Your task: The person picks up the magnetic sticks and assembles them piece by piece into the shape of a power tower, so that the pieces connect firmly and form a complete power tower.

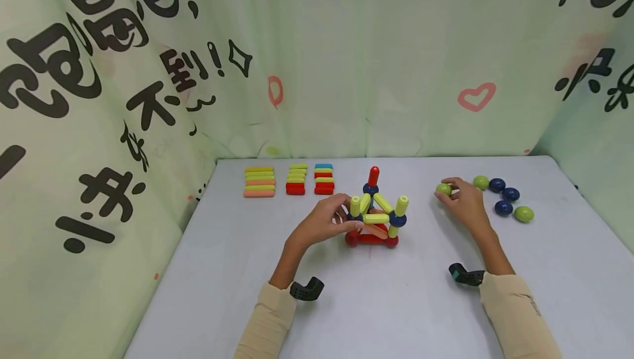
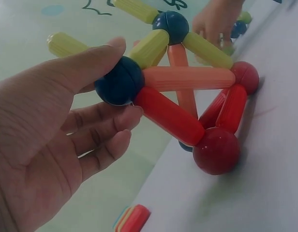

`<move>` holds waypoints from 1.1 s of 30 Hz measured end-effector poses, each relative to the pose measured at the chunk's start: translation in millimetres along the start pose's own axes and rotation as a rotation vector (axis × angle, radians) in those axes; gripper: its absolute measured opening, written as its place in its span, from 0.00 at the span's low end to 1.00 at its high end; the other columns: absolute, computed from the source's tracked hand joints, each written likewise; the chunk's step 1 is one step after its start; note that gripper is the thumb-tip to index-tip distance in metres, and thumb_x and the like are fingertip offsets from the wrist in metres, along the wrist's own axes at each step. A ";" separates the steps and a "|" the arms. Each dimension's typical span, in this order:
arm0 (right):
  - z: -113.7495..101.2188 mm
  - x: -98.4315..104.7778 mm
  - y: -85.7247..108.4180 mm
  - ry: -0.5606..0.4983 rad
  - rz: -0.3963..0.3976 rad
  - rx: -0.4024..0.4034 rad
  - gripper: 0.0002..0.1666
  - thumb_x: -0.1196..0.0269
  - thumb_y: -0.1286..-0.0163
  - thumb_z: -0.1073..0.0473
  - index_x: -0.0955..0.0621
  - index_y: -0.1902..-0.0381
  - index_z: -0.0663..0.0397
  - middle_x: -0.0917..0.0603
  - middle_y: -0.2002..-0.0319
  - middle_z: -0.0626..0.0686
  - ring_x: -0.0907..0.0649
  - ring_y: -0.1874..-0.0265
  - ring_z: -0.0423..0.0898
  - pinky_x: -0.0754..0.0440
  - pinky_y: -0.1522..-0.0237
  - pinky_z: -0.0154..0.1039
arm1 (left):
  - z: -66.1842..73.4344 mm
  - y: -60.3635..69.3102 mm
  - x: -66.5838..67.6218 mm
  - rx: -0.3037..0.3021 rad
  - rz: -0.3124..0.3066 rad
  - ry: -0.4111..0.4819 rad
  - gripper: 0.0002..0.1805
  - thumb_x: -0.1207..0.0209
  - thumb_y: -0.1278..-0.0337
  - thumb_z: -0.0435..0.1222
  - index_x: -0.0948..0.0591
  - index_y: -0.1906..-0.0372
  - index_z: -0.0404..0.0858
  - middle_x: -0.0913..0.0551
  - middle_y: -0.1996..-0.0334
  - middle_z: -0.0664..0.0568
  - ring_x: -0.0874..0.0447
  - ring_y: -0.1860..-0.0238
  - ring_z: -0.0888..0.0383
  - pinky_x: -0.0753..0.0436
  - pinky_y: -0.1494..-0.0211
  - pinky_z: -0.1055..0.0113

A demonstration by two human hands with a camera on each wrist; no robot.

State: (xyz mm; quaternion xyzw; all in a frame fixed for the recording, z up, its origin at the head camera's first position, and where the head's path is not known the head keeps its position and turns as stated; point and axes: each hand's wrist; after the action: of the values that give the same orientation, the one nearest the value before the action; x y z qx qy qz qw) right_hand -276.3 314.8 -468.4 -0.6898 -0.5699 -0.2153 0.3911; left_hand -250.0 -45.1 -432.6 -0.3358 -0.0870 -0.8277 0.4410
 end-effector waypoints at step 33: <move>-127.5 -3.8 -20.8 -0.579 -0.167 0.250 0.27 0.39 0.29 0.61 0.29 0.34 0.56 0.22 0.44 0.61 0.19 0.73 0.41 0.19 0.62 0.27 | -11.3 -0.9 -2.3 0.143 -0.088 0.087 0.26 0.31 0.46 0.47 0.28 0.47 0.43 0.19 0.58 0.54 0.20 0.59 0.61 0.18 0.58 0.73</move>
State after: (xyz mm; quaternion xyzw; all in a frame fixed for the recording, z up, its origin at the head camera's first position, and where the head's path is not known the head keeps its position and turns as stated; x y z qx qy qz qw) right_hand -278.2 213.3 -388.3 -0.6198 -0.7343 0.0301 0.2753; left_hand -255.3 -47.9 -442.4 -0.2631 -0.1416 -0.8517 0.4305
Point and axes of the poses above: each hand's wrist, its own y-axis away from the middle knuckle, its own x-axis out of the back of the hand, z = x × y
